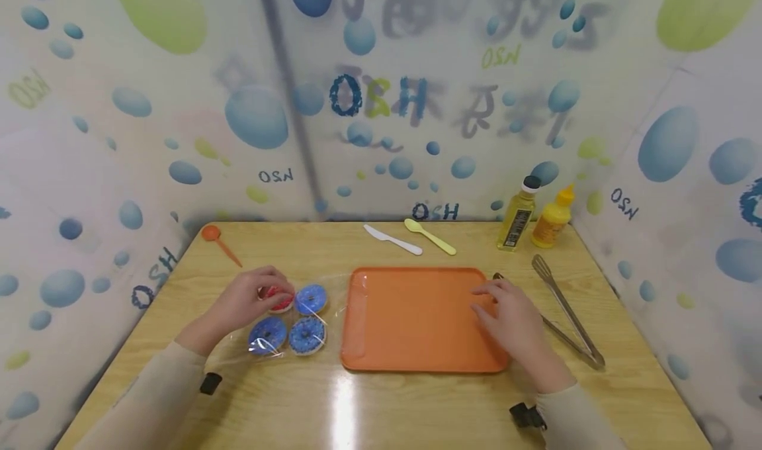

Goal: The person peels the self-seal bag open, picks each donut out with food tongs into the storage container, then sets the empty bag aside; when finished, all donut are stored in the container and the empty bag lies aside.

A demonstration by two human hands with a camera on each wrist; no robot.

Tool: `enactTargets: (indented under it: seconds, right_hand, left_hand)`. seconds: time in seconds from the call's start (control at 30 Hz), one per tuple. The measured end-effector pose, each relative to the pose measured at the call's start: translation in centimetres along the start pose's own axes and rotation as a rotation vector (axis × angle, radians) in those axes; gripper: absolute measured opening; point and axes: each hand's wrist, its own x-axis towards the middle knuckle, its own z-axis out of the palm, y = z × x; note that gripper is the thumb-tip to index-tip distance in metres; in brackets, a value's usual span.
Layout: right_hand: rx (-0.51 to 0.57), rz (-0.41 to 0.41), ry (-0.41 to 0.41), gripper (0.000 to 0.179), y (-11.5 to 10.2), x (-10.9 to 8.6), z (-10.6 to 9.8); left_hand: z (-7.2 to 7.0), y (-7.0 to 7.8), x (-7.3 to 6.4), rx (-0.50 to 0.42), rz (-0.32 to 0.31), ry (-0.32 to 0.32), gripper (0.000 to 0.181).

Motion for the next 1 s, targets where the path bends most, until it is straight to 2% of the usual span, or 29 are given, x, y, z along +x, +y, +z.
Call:
enactTargets:
  seconds: [0.23, 0.47, 0.53, 0.77, 1.0]
  right_hand:
    - [-0.056, 0.038, 0.050, 0.033, 3.8, -1.5, -2.6]
    - [-0.130, 0.020, 0.112, 0.041, 7.0, -2.6, -3.5]
    - [-0.150, 0.041, 0.094, 0.045, 7.5, -2.7, -3.7]
    - [-0.184, 0.168, -0.042, 0.065, 9.6, -3.5, -4.3]
    - [-0.182, 0.221, -0.052, 0.068, 10.5, -4.0, -4.5]
  left_hand:
    - [0.1, 0.0, 0.2, 0.007, 0.022, -0.001, 0.004]
    - [0.1, 0.0, 0.2, 0.010, 0.017, -0.006, 0.004]
    - [0.1, -0.1, 0.2, 0.009, 0.010, -0.008, 0.004]
    - [0.0, 0.0, 0.2, 0.001, 0.003, -0.025, 0.005]
    - [0.0, -0.1, 0.0, 0.008, 0.021, -0.013, 0.004]
